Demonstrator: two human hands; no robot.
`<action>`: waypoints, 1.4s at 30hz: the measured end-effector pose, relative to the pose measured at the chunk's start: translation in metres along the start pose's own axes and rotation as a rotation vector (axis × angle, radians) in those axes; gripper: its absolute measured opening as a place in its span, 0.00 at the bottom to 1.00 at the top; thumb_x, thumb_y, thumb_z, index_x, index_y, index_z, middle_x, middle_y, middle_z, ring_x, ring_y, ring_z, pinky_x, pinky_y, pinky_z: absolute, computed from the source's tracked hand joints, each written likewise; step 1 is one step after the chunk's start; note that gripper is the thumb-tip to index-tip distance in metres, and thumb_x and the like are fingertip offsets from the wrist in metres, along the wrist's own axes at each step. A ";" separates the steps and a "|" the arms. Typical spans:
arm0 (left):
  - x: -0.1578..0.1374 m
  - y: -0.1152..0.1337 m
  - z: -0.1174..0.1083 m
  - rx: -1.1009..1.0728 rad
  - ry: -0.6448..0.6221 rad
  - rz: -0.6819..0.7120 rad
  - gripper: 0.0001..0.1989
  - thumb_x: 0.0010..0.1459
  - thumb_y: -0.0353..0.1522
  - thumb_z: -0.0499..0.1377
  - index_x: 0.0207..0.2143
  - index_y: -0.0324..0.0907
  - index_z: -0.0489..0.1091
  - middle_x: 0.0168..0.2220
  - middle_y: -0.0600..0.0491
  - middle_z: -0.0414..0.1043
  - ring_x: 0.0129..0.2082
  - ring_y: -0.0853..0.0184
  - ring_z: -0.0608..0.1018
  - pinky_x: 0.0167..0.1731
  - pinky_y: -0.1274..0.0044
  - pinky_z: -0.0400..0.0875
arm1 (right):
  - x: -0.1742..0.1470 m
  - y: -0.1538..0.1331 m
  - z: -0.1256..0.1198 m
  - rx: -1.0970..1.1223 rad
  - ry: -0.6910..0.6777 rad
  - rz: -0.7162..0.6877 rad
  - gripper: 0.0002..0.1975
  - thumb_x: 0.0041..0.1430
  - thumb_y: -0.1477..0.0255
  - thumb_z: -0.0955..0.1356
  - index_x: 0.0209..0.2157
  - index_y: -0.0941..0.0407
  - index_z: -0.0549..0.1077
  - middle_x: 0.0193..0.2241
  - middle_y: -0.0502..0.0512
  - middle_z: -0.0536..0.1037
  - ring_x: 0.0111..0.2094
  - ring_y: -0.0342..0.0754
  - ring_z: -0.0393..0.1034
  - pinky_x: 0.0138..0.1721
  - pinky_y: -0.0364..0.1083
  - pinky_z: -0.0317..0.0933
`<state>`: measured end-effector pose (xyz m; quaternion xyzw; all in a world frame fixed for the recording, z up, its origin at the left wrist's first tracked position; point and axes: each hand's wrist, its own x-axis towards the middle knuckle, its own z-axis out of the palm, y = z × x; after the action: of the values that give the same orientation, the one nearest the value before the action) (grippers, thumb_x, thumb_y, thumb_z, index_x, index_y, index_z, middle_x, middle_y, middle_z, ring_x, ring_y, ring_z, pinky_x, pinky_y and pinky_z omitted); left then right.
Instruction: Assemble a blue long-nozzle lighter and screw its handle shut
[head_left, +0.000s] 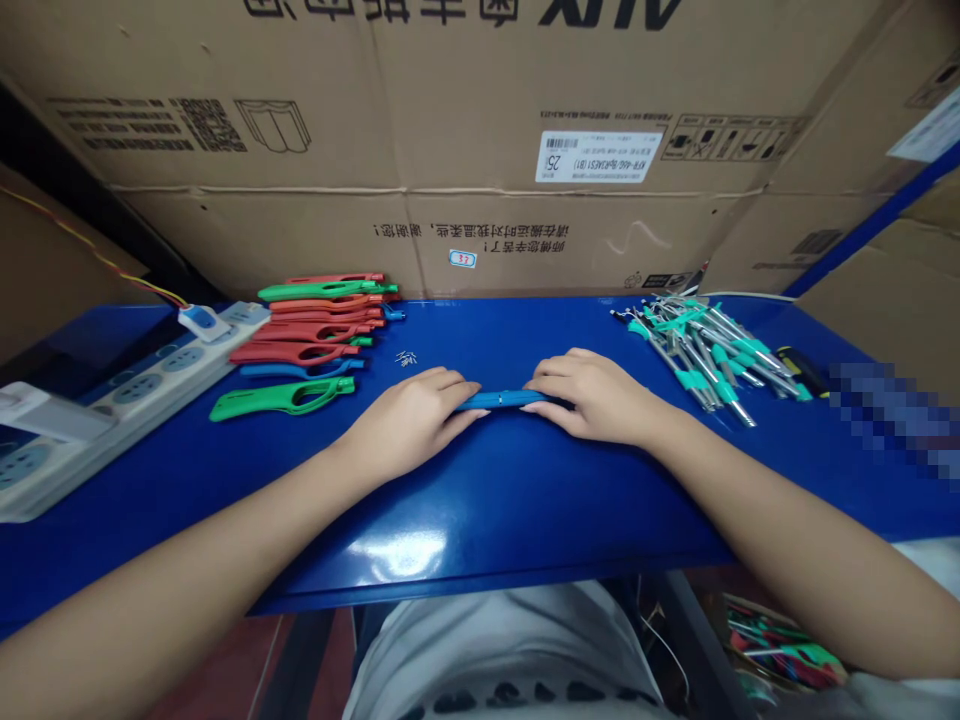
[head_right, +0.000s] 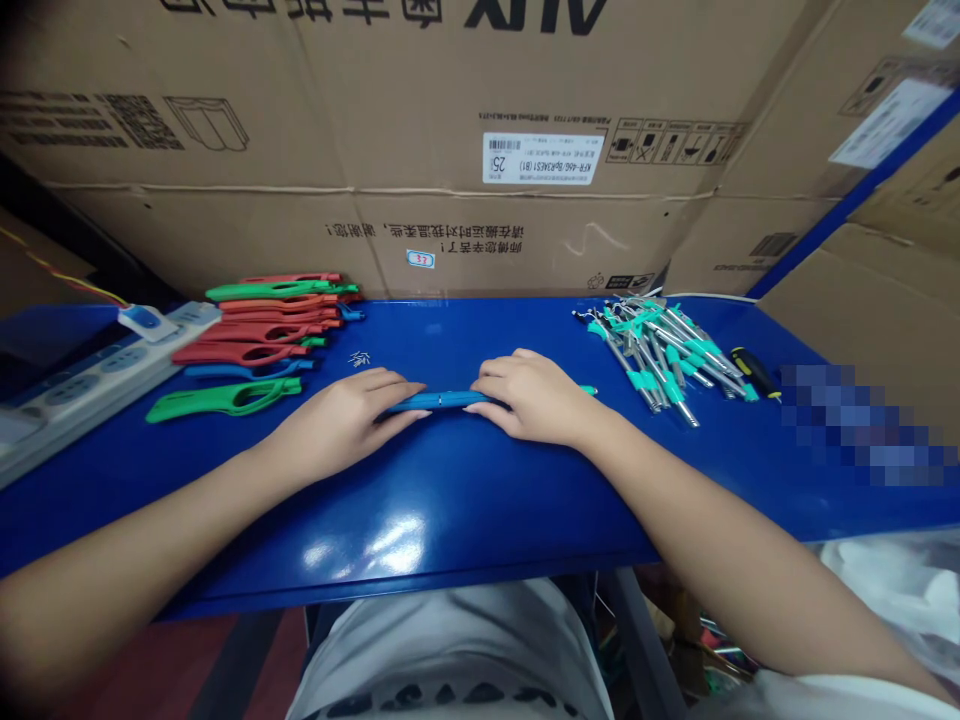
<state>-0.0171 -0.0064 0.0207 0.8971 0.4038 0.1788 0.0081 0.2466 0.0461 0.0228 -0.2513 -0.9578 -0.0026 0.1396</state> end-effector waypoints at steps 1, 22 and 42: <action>0.000 -0.001 0.000 -0.008 0.011 0.009 0.15 0.69 0.37 0.54 0.48 0.37 0.74 0.42 0.45 0.78 0.43 0.58 0.79 0.46 0.67 0.76 | -0.001 0.000 0.000 -0.009 0.012 -0.002 0.17 0.71 0.63 0.63 0.42 0.57 0.79 0.37 0.58 0.81 0.36 0.50 0.73 0.40 0.50 0.57; 0.003 -0.011 -0.014 0.084 0.097 0.030 0.20 0.69 0.40 0.55 0.58 0.40 0.68 0.48 0.45 0.74 0.48 0.57 0.77 0.48 0.67 0.74 | -0.001 0.006 -0.007 0.101 0.059 0.083 0.15 0.70 0.63 0.63 0.36 0.56 0.76 0.32 0.55 0.79 0.34 0.49 0.70 0.40 0.49 0.55; -0.002 0.004 -0.006 0.080 0.084 0.013 0.24 0.72 0.46 0.47 0.52 0.39 0.73 0.39 0.48 0.80 0.36 0.62 0.82 0.35 0.74 0.76 | 0.000 -0.005 -0.008 0.182 0.339 -0.127 0.09 0.68 0.67 0.66 0.41 0.54 0.77 0.39 0.58 0.82 0.39 0.51 0.75 0.42 0.52 0.66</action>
<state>-0.0176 -0.0108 0.0262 0.8911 0.4048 0.2002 -0.0457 0.2465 0.0411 0.0302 -0.1725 -0.9308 0.0331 0.3205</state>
